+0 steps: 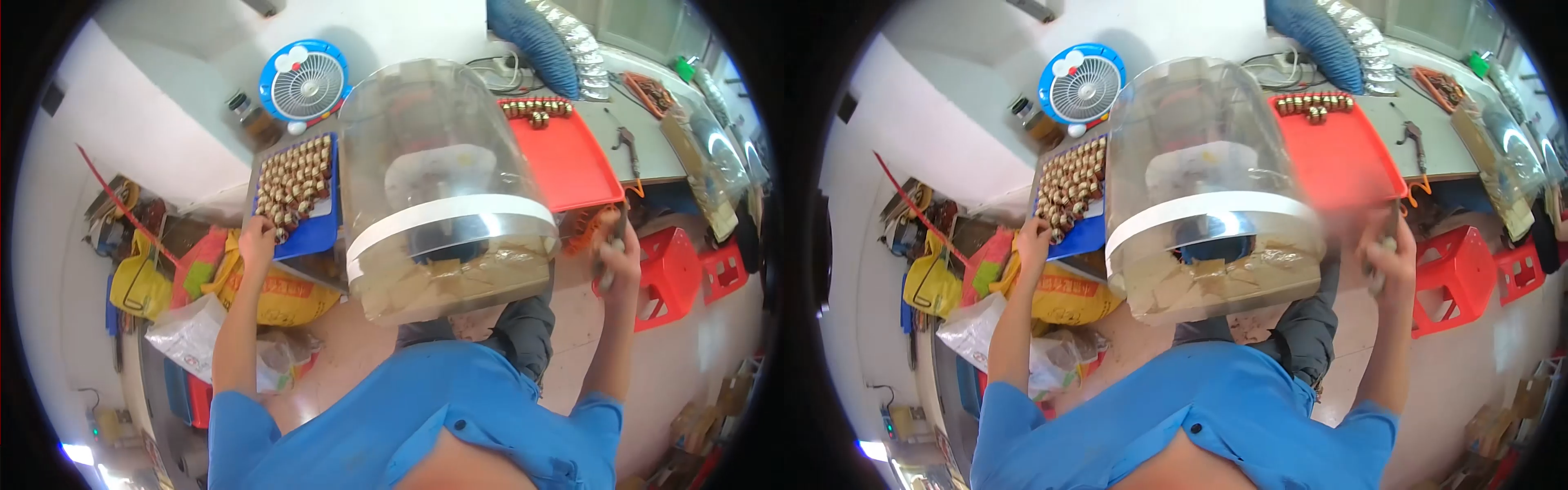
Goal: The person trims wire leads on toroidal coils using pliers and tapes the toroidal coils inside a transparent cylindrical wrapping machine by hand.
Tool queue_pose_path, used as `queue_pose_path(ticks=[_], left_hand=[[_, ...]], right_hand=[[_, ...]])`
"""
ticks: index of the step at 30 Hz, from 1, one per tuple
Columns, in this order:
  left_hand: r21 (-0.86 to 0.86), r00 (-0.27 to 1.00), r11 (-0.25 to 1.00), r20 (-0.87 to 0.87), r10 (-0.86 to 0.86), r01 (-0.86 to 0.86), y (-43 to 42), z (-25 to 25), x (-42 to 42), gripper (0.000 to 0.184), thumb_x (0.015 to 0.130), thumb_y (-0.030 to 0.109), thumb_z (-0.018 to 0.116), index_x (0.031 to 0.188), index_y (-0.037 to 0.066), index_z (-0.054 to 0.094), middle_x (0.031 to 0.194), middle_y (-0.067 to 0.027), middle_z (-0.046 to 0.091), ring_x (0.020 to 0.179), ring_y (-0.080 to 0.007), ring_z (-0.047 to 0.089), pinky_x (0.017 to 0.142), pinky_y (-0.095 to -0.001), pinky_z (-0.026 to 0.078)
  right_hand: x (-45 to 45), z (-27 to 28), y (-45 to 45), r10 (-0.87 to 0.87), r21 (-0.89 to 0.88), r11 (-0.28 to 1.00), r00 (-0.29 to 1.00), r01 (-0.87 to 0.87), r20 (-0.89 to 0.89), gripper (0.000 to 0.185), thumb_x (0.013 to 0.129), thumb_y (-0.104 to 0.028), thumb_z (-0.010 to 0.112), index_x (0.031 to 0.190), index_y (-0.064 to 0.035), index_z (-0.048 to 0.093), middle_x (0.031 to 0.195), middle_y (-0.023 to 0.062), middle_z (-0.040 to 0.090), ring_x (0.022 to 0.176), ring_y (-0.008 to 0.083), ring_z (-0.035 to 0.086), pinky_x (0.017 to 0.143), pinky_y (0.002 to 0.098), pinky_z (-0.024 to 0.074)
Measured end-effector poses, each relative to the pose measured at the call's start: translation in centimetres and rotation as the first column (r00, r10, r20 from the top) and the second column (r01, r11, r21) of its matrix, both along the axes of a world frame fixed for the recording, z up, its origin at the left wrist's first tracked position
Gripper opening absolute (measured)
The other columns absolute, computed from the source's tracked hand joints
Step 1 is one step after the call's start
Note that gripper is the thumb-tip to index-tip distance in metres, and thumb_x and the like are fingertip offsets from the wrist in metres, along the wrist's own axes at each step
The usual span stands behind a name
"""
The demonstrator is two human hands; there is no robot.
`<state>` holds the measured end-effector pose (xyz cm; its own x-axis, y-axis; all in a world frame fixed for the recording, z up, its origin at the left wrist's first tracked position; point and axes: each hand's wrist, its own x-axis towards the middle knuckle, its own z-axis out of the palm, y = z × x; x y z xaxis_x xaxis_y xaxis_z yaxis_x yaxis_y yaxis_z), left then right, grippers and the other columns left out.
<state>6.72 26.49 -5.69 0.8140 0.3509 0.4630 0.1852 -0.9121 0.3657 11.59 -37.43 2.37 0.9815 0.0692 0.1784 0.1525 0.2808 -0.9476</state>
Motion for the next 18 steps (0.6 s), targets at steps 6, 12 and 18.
queue_pose_path(ticks=[6, 12, 18], left_hand=[[0.002, 0.999, 1.000, 0.053, 0.009, -0.009, -0.9, 1.7, -0.2, 0.008, 0.071, 0.006, 0.067, 0.077, 0.006, 0.063, 0.077, -0.0117, 0.063, 0.069, -0.0276, 0.063, 0.064, -0.0369, 0.049], [-0.322, 0.994, 0.945, 0.102, -0.027, 0.059, -5.7, 6.4, 2.1, 0.014, 0.068, 0.001, 0.067, 0.081, 0.001, 0.062, 0.078, -0.0089, 0.060, 0.070, -0.0177, 0.060, 0.064, -0.0317, 0.047], [-0.521, 0.976, 0.827, 0.078, -0.201, 0.212, -10.1, 9.6, 11.5, 0.021, 0.068, -0.003, 0.061, 0.089, 0.000, 0.063, 0.084, -0.0068, 0.060, 0.077, -0.0151, 0.056, 0.070, -0.0306, 0.046]], right_hand=[[15.7, -7.5, -2.9, -0.108, -0.528, 0.826, 0.976, 0.195, 0.191, 0.041, 0.071, -0.004, 0.062, 0.111, -0.0001, 0.056, 0.071, 0.0001, 0.050, 0.060, 0.0083, 0.050, 0.050, 0.0233, 0.0374], [22.3, -11.5, -1.0, -0.011, -0.812, 0.512, 0.947, 0.281, 0.320, 0.036, 0.071, -0.005, 0.062, 0.106, -0.0023, 0.059, 0.075, 0.0049, 0.054, 0.067, 0.0133, 0.054, 0.057, 0.0299, 0.0424], [20.8, -8.4, 2.9, -0.058, -0.700, 0.527, 0.842, 0.482, 0.537, 0.042, 0.070, -0.008, 0.064, 0.111, -0.0024, 0.056, 0.097, 0.0100, 0.059, 0.087, 0.0211, 0.058, 0.076, 0.0348, 0.0461]])
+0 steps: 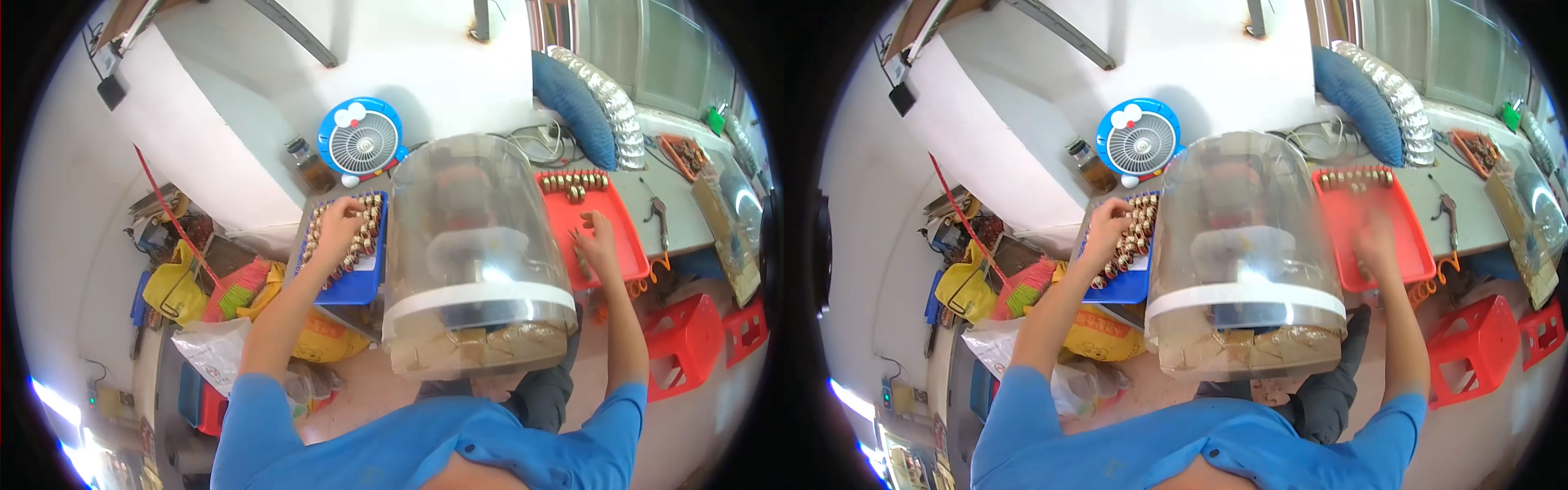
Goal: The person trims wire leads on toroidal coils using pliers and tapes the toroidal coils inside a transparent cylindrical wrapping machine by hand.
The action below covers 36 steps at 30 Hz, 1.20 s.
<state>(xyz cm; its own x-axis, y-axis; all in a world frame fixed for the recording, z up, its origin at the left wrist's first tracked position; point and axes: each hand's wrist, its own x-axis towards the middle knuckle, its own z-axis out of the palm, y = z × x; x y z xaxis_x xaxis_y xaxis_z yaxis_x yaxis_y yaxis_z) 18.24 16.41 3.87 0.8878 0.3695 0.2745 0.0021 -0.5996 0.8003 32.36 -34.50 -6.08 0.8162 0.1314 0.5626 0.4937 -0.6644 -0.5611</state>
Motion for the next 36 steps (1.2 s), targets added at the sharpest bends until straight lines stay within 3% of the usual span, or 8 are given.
queue_pose_path(ticks=[3, 6, 8, 14, 16, 21, 24, 36], left_hand=[[-0.064, 0.993, 0.996, 0.104, -0.052, 0.059, 1.1, -1.6, 6.5, 0.023, 0.070, -0.002, 0.060, 0.093, 0.000, 0.064, 0.091, -0.0075, 0.063, 0.083, -0.0160, 0.059, 0.075, -0.0305, 0.047], [-0.236, 0.982, 0.953, 0.053, -0.180, 0.187, 1.7, -2.5, 11.5, 0.024, 0.072, -0.003, 0.057, 0.094, 0.001, 0.065, 0.088, -0.0051, 0.064, 0.082, -0.0149, 0.060, 0.075, -0.0290, 0.048], [-0.434, 0.942, 0.860, -0.068, -0.328, 0.268, 1.8, -2.5, 13.8, 0.024, 0.074, -0.004, 0.055, 0.094, 0.003, 0.065, 0.086, -0.0028, 0.064, 0.080, -0.0129, 0.059, 0.075, -0.0282, 0.048], [-0.443, 0.837, 0.865, -0.361, -0.411, 0.234, 2.4, -4.3, 18.9, 0.020, 0.076, 0.008, 0.060, 0.094, 0.006, 0.069, 0.077, -0.0014, 0.065, 0.070, -0.0104, 0.060, 0.061, -0.0274, 0.046], [-0.344, 0.773, 0.849, -0.370, -0.516, 0.401, 4.9, -7.4, 21.8, 0.020, 0.080, 0.013, 0.061, 0.097, 0.008, 0.069, 0.079, -0.0060, 0.067, 0.071, -0.0187, 0.063, 0.063, -0.0335, 0.049], [-0.205, 0.650, 0.798, -0.484, -0.586, 0.566, 3.2, -8.3, 24.6, 0.020, 0.080, 0.014, 0.061, 0.097, 0.008, 0.069, 0.081, -0.0069, 0.067, 0.072, -0.0202, 0.063, 0.063, -0.0344, 0.049], [-0.143, 0.610, 0.770, -0.529, -0.591, 0.622, 2.5, -7.8, 25.0, 0.020, 0.080, 0.014, 0.061, 0.097, 0.008, 0.069, 0.081, -0.0074, 0.067, 0.073, -0.0211, 0.063, 0.064, -0.0350, 0.049], [0.040, 0.537, 0.639, -0.584, -0.609, 0.769, 2.4, -7.4, 23.9, 0.020, 0.080, 0.014, 0.060, 0.098, 0.007, 0.069, 0.084, -0.0095, 0.068, 0.075, -0.0249, 0.064, 0.066, -0.0373, 0.049]], right_hand=[[-4.7, 6.6, 3.1, 0.288, 0.300, 0.924, 0.947, -0.237, -0.139, 0.039, 0.073, -0.008, 0.060, 0.111, -0.0016, 0.056, 0.103, 0.0146, 0.058, 0.094, 0.0302, 0.056, 0.083, 0.0390, 0.0455], [-7.3, 10.6, 4.8, 0.456, 0.143, 0.885, 0.887, -0.443, -0.069, 0.044, 0.071, -0.005, 0.060, 0.115, -0.0007, 0.053, 0.105, 0.0098, 0.059, 0.095, 0.0199, 0.057, 0.084, 0.0330, 0.0458], [-7.5, 11.7, 4.9, 0.447, 0.209, 0.882, 0.891, -0.423, -0.081, 0.040, 0.072, -0.005, 0.060, 0.111, -0.0006, 0.055, 0.102, 0.0093, 0.059, 0.095, 0.0208, 0.058, 0.082, 0.0337, 0.0462], [-3.3, 14.2, 2.5, 0.379, 0.372, 0.875, 0.917, -0.311, -0.124, 0.034, 0.071, -0.001, 0.058, 0.104, -0.0001, 0.056, 0.099, 0.0086, 0.060, 0.093, 0.0193, 0.059, 0.080, 0.0308, 0.0469], [-2.9, 14.6, 2.4, 0.372, 0.421, 0.857, 0.922, -0.297, -0.106, 0.034, 0.070, -0.001, 0.058, 0.104, 0.0000, 0.056, 0.099, 0.0086, 0.060, 0.093, 0.0191, 0.059, 0.080, 0.0310, 0.0469], [-7.7, 14.2, 7.1, 0.607, 0.285, 0.773, 0.792, -0.567, -0.071, 0.030, 0.074, -0.012, 0.059, 0.103, -0.0013, 0.057, 0.094, 0.0114, 0.054, 0.092, 0.0259, 0.054, 0.080, 0.0352, 0.0445], [-7.6, 13.6, 8.7, 0.583, 0.130, 0.803, 0.812, -0.581, 0.029, 0.032, 0.075, -0.019, 0.059, 0.102, -0.0015, 0.058, 0.094, 0.0134, 0.052, 0.089, 0.0307, 0.050, 0.078, 0.0382, 0.0423], [-8.1, 13.4, 9.0, 0.562, 0.217, 0.806, 0.827, -0.550, 0.008, 0.034, 0.068, -0.012, 0.058, 0.100, -0.0012, 0.058, 0.093, 0.0137, 0.052, 0.089, 0.0320, 0.050, 0.078, 0.0380, 0.0419]])
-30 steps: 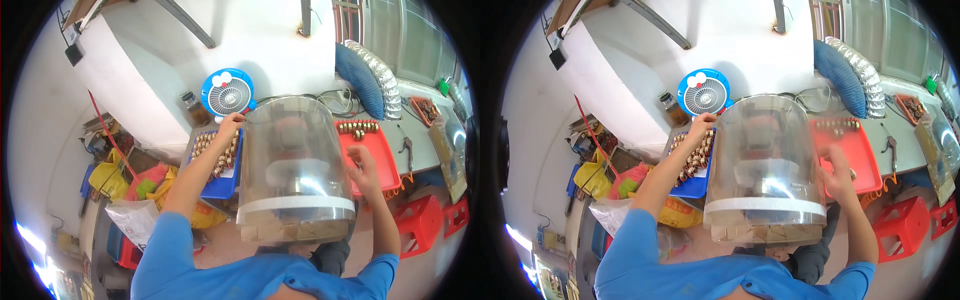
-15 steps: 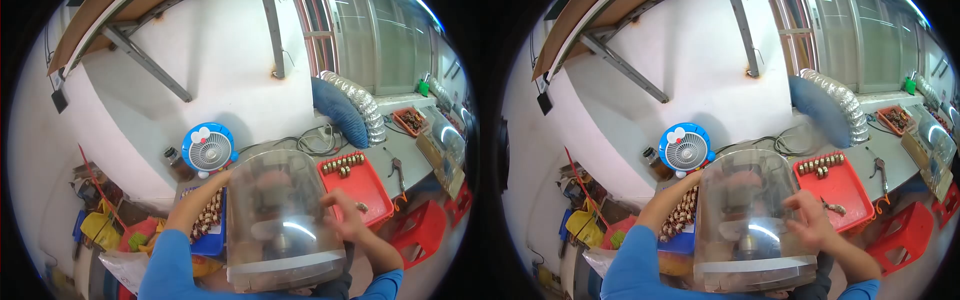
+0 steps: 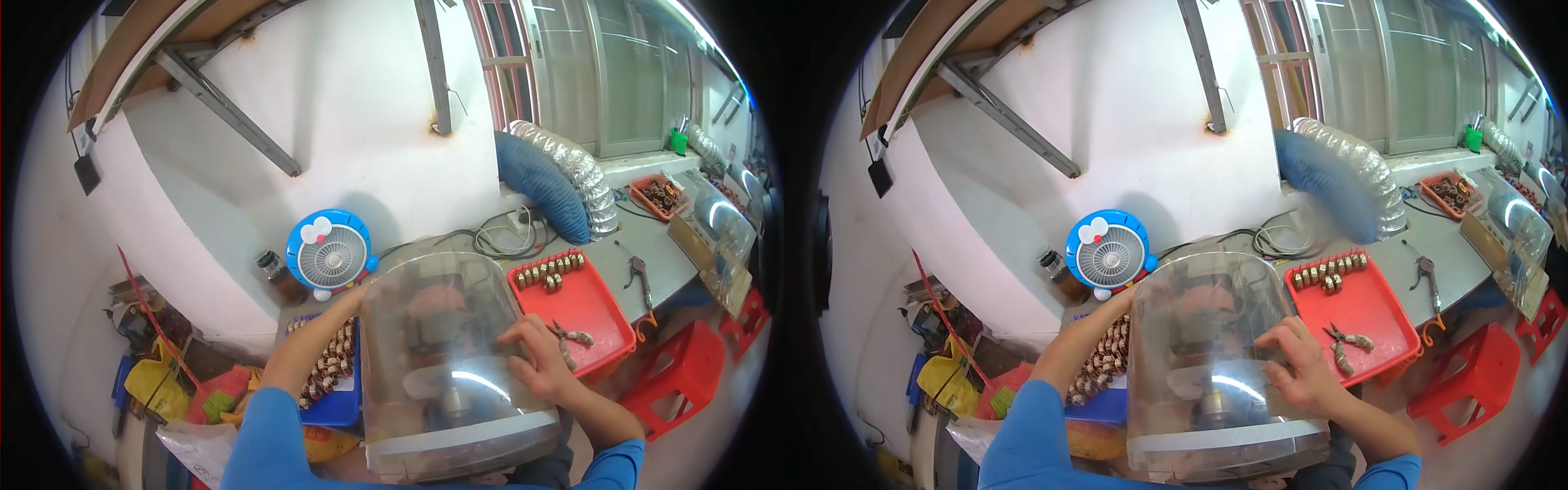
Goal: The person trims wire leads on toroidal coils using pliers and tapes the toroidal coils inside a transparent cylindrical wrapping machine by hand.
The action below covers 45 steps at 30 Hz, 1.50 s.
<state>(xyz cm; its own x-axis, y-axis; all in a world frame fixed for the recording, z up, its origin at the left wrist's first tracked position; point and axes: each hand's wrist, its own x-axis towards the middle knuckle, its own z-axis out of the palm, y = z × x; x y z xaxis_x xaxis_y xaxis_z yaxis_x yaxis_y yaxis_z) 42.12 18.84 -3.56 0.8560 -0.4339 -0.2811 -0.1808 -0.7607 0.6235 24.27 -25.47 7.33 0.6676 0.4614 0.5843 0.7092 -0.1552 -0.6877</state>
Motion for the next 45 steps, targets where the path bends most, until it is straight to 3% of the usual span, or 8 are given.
queue_pose_path(ticks=[16, 18, 20, 22, 26, 29, 33, 45], left_hand=[[0.428, 0.886, 0.903, 0.402, -0.230, 0.040, 2.0, 3.8, -0.1, 0.020, 0.081, 0.015, 0.060, 0.098, 0.007, 0.068, 0.088, -0.0123, 0.068, 0.077, -0.0298, 0.064, 0.069, -0.0402, 0.050], [0.398, 0.836, 0.901, 0.543, -0.083, -0.170, 1.6, 7.6, 0.2, 0.023, 0.079, 0.011, 0.059, 0.100, 0.008, 0.067, 0.099, -0.0164, 0.064, 0.089, -0.0360, 0.061, 0.079, -0.0414, 0.049], [0.002, 0.538, 0.933, 0.817, 0.205, -0.359, -0.8, 10.6, 0.1, 0.031, 0.073, 0.004, 0.057, 0.102, 0.008, 0.066, 0.106, -0.0159, 0.061, 0.096, -0.0338, 0.059, 0.085, -0.0399, 0.048], [-0.270, 0.606, 0.956, 0.744, 0.282, -0.114, -8.9, 15.4, -4.2, 0.045, 0.066, -0.009, 0.044, 0.105, 0.006, 0.063, 0.108, -0.0147, 0.059, 0.100, -0.0335, 0.056, 0.087, -0.0384, 0.048], [-0.231, 0.690, 0.933, 0.724, -0.027, 0.278, -18.0, 14.7, -6.7, 0.047, 0.060, -0.013, 0.043, 0.100, 0.004, 0.063, 0.110, -0.0125, 0.059, 0.104, -0.0319, 0.054, 0.088, -0.0375, 0.047], [-0.072, 0.604, 0.953, 0.787, -0.127, 0.295, -18.0, 14.3, -6.5, 0.045, 0.060, -0.013, 0.043, 0.096, 0.004, 0.063, 0.105, -0.0121, 0.061, 0.102, -0.0330, 0.054, 0.085, -0.0378, 0.048], [-0.222, 0.694, 0.938, 0.719, -0.028, 0.268, -17.0, 13.9, -6.1, 0.040, 0.060, -0.013, 0.043, 0.091, 0.003, 0.063, 0.097, -0.0130, 0.061, 0.098, -0.0342, 0.055, 0.080, -0.0399, 0.047], [-0.266, 0.640, 0.923, 0.768, 0.028, 0.279, -17.4, 13.2, -5.8, 0.035, 0.061, -0.014, 0.046, 0.089, 0.001, 0.060, 0.090, -0.0154, 0.060, 0.092, -0.0367, 0.055, 0.079, -0.0418, 0.045]], right_hand=[[0.2, -0.3, 0.0, 0.013, 0.018, 1.000, 0.999, -0.012, -0.042, 0.031, 0.070, -0.013, 0.059, 0.099, -0.0017, 0.058, 0.091, 0.0134, 0.051, 0.092, 0.0310, 0.050, 0.081, 0.0374, 0.0417], [0.2, -0.1, 0.0, 0.011, 0.022, 1.000, 0.999, -0.010, -0.042, 0.031, 0.070, -0.013, 0.059, 0.099, -0.0018, 0.058, 0.091, 0.0133, 0.051, 0.092, 0.0309, 0.050, 0.081, 0.0377, 0.0416], [0.4, -0.1, -0.1, 0.016, 0.002, 1.000, 1.000, -0.016, -0.023, 0.029, 0.071, -0.013, 0.059, 0.098, -0.0019, 0.058, 0.091, 0.0121, 0.051, 0.091, 0.0286, 0.050, 0.080, 0.0371, 0.0420], [2.2, -0.4, -0.5, 0.040, -0.048, 0.998, 0.999, -0.039, 0.021, 0.026, 0.073, -0.014, 0.060, 0.096, -0.0019, 0.057, 0.089, 0.0098, 0.052, 0.088, 0.0241, 0.052, 0.078, 0.0357, 0.0430], [11.6, 1.8, 0.3, 0.109, 0.217, 0.976, 0.914, -0.024, -0.390, 0.012, 0.080, -0.011, 0.058, 0.091, -0.0055, 0.056, 0.079, 0.0000, 0.054, 0.071, 0.0102, 0.051, 0.063, 0.0276, 0.0440], [18.5, 7.6, 1.7, 0.020, 0.310, 0.946, 0.941, 0.091, -0.339, 0.020, 0.079, -0.011, 0.058, 0.097, -0.0036, 0.054, 0.081, 0.0046, 0.057, 0.072, 0.0126, 0.055, 0.065, 0.0276, 0.0472], [26.7, 12.5, 5.0, -0.158, 0.370, 0.881, 0.921, 0.294, -0.356, 0.034, 0.079, -0.016, 0.057, 0.109, -0.0012, 0.054, 0.084, 0.0091, 0.059, 0.076, 0.0186, 0.059, 0.067, 0.0289, 0.0499], [33.5, 19.3, 11.3, -0.212, 0.467, 0.814, 0.925, 0.347, -0.317, 0.019, 0.073, -0.004, 0.047, 0.086, 0.0024, 0.060, 0.070, 0.0101, 0.058, 0.052, 0.0166, 0.054, 0.043, 0.0309, 0.0436]])
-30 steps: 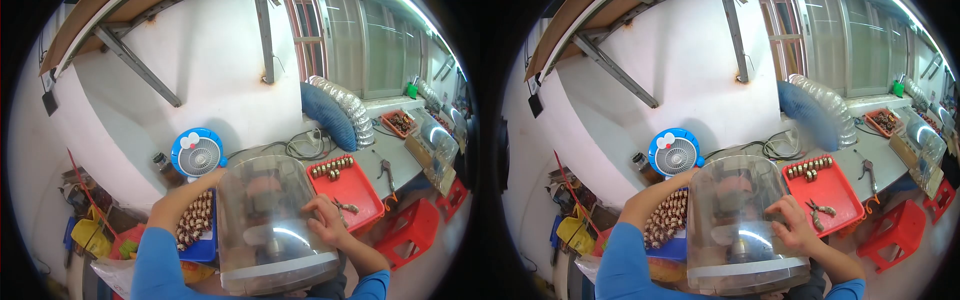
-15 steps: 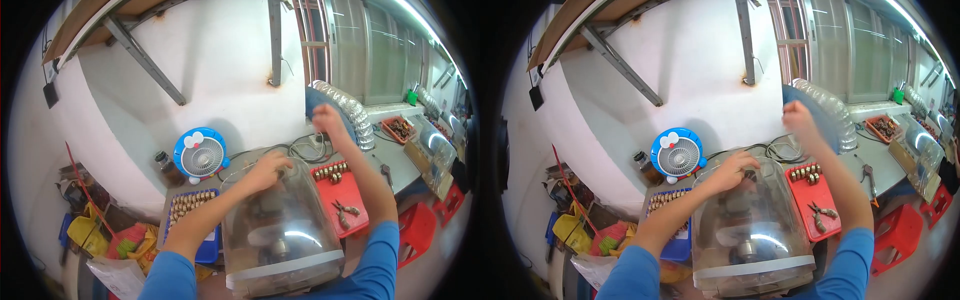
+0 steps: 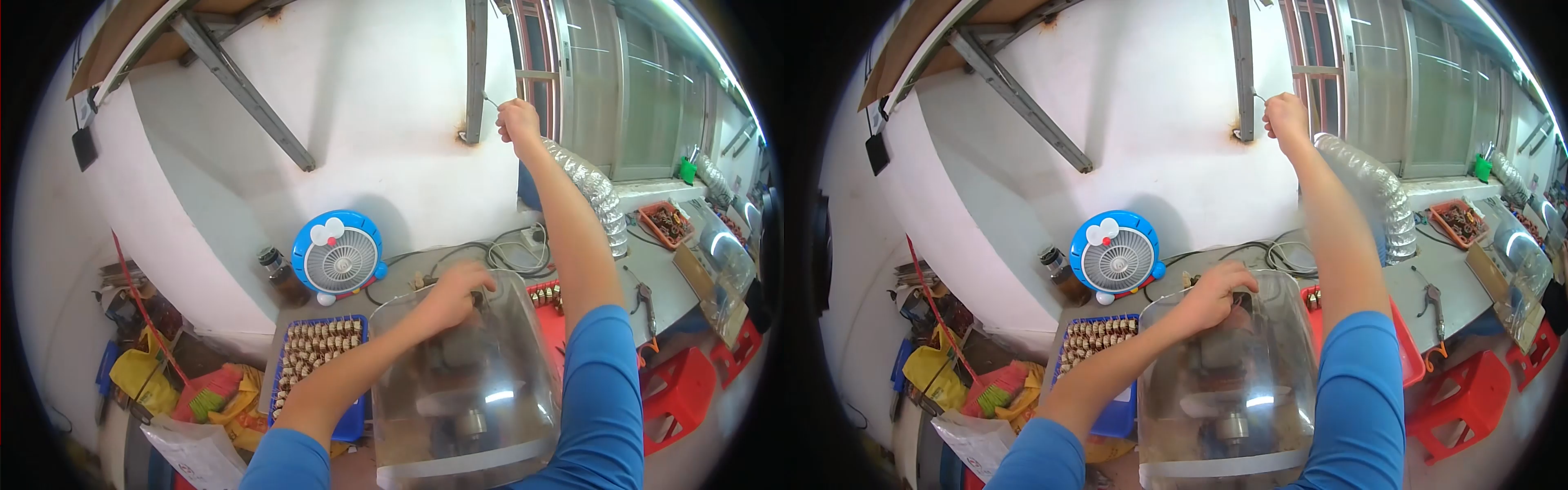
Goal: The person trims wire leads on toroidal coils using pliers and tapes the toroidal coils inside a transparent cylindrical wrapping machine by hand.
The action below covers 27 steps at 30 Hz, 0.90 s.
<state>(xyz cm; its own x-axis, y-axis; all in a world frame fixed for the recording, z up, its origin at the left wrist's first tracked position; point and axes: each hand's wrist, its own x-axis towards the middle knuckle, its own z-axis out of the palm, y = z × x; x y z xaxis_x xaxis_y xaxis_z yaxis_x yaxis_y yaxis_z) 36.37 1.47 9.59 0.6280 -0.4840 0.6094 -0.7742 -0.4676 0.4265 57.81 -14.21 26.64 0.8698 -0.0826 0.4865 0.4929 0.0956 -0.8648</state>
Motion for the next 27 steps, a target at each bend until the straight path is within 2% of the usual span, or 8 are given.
queue_pose_path(ticks=[7, 11, 17, 19, 22, 25, 26, 27], left_hand=[[0.033, 0.998, 0.997, 0.012, 0.066, -0.067, 0.1, -0.3, 0.0, 0.035, 0.059, -0.012, 0.047, 0.089, 0.001, 0.061, 0.090, -0.0162, 0.059, 0.094, -0.0373, 0.055, 0.081, -0.0422, 0.045], [0.044, 0.981, 0.980, 0.050, 0.190, -0.192, 0.4, -1.1, 0.2, 0.036, 0.057, -0.008, 0.051, 0.089, 0.003, 0.063, 0.093, -0.0173, 0.060, 0.099, -0.0382, 0.053, 0.086, -0.0420, 0.044], [0.096, 0.918, 0.923, 0.188, 0.350, -0.372, 1.1, 0.0, -2.3, 0.038, 0.057, -0.012, 0.047, 0.088, 0.003, 0.064, 0.096, -0.0165, 0.061, 0.099, -0.0376, 0.053, 0.088, -0.0427, 0.044], [0.093, 0.909, 0.914, 0.186, 0.374, -0.395, 1.4, 0.9, -5.8, 0.039, 0.057, -0.013, 0.046, 0.088, 0.003, 0.064, 0.099, -0.0159, 0.062, 0.101, -0.0362, 0.053, 0.089, -0.0403, 0.044], [0.031, 0.913, 0.965, 0.334, 0.234, -0.259, 2.0, 1.9, -13.9, 0.035, 0.059, -0.011, 0.052, 0.088, 0.005, 0.064, 0.101, -0.0120, 0.061, 0.098, -0.0364, 0.054, 0.085, -0.0402, 0.045], [0.011, 0.961, 0.997, 0.266, 0.076, -0.082, 0.8, 3.5, -26.8, 0.036, 0.060, -0.004, 0.059, 0.093, 0.007, 0.067, 0.102, -0.0139, 0.063, 0.093, -0.0348, 0.060, 0.082, -0.0425, 0.047], [0.178, 0.972, 0.981, 0.234, 0.030, -0.073, 1.5, 1.5, -30.8, 0.034, 0.060, 0.001, 0.064, 0.093, 0.007, 0.067, 0.102, -0.0135, 0.065, 0.093, -0.0346, 0.061, 0.086, -0.0423, 0.048], [0.159, 0.984, 0.978, 0.100, -0.149, 0.132, 0.6, 0.5, -33.6, 0.027, 0.066, -0.004, 0.061, 0.091, 0.006, 0.062, 0.101, -0.0145, 0.065, 0.095, -0.0349, 0.062, 0.085, -0.0445, 0.049]], right_hand=[[-5.2, -2.9, -2.5, 0.082, -0.049, 0.995, 0.996, -0.083, -0.032, 0.024, 0.075, -0.003, 0.051, 0.097, 0.0010, 0.061, 0.067, 0.0088, 0.057, 0.050, 0.0152, 0.053, 0.042, 0.0291, 0.0416], [-12.9, -6.3, -7.6, 0.359, -0.167, 0.910, 0.923, -0.380, -0.140, 0.026, 0.082, -0.008, 0.054, 0.106, -0.0004, 0.059, 0.069, 0.0050, 0.057, 0.056, 0.0116, 0.054, 0.046, 0.0259, 0.0424], [-29.3, -13.1, -15.5, 0.464, 0.024, 0.883, 0.863, -0.469, -0.200, 0.016, 0.085, -0.017, 0.060, 0.087, -0.0025, 0.055, 0.061, 0.0034, 0.048, 0.056, 0.0134, 0.051, 0.048, 0.0262, 0.0415], [-33.0, -17.5, -18.5, 0.319, -0.202, 0.924, 0.945, -0.326, -0.065, 0.022, 0.083, -0.022, 0.063, 0.078, -0.0029, 0.052, 0.061, 0.0033, 0.048, 0.055, 0.0145, 0.049, 0.048, 0.0266, 0.0385], [-40.2, -20.1, -20.0, 0.357, -0.150, 0.926, 0.933, -0.345, 0.054, 0.030, 0.079, -0.025, 0.068, 0.069, -0.0026, 0.051, 0.061, 0.0039, 0.048, 0.054, 0.0148, 0.046, 0.049, 0.0277, 0.0335], [-44.5, -23.4, -21.7, 0.587, -0.017, 0.809, 0.808, -0.588, -0.042, 0.028, 0.073, -0.022, 0.072, 0.067, -0.0016, 0.053, 0.065, 0.0056, 0.052, 0.058, 0.0151, 0.047, 0.052, 0.0281, 0.0327], [-45.7, -25.4, -21.9, 0.644, 0.014, 0.763, 0.757, -0.646, -0.110, 0.027, 0.070, -0.021, 0.073, 0.067, -0.0008, 0.056, 0.069, 0.0064, 0.055, 0.061, 0.0154, 0.048, 0.054, 0.0278, 0.0342], [-46.7, -27.1, -22.0, 0.695, 0.045, 0.713, 0.699, -0.699, -0.167, 0.026, 0.066, -0.020, 0.074, 0.068, 0.0000, 0.058, 0.073, 0.0073, 0.057, 0.063, 0.0157, 0.049, 0.056, 0.0275, 0.0358]])
